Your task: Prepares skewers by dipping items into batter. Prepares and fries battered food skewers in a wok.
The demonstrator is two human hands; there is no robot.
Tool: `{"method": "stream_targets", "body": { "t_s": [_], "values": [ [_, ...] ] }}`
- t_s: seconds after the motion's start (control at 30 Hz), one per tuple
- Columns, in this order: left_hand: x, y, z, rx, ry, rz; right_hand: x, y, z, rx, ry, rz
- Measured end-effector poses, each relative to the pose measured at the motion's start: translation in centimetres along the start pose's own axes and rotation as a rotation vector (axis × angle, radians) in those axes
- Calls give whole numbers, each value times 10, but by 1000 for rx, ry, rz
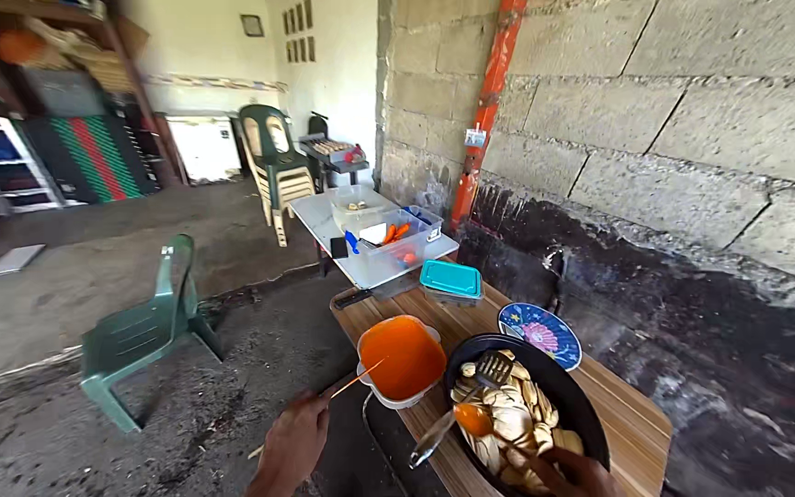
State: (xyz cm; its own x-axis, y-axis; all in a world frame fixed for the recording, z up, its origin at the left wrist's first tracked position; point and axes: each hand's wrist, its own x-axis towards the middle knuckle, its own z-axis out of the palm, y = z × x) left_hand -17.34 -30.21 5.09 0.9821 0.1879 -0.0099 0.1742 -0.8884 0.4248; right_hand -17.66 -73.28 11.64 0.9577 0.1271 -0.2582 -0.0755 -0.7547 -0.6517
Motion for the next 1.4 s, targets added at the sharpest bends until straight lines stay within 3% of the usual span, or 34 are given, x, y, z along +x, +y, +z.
{"method": "stream_targets", "body": {
  "t_s": [0.13, 0.33, 0.43, 0.57, 0.7, 0.8, 0.97, 1.17, 1.3, 1.4],
  "values": [
    [109, -16, 12, 108, -336, -14, 105, -91, 45, -327, -101, 298],
    [175, -35, 19, 45, -453, -44, 222, -152, 117, -658, -323, 506],
    [178, -42, 12, 22, -506, -97, 239, -159, 119, -641, -351, 568],
    [177, -39, 9, 96, -573, -118, 221, -164, 125, -649, -440, 574],
    [188, -21, 7, 134, -530, -14, 210, -163, 139, -646, -451, 432],
    [212, -7, 9, 162, -515, 93, 210, -172, 140, -503, -440, 516],
    [277, 3, 22, 175, -485, 355, 198, -185, 133, -135, -290, 634],
    [362, -3, 35, 173, -726, 701, 186, -201, 205, 177, 246, 832],
    [407, -17, 24, 262, -786, 825, 235, -203, 232, 179, 451, 1026],
    [431, -30, 18, 266, -811, 866, 279, -184, 238, 165, 426, 1169]
  ]
}}
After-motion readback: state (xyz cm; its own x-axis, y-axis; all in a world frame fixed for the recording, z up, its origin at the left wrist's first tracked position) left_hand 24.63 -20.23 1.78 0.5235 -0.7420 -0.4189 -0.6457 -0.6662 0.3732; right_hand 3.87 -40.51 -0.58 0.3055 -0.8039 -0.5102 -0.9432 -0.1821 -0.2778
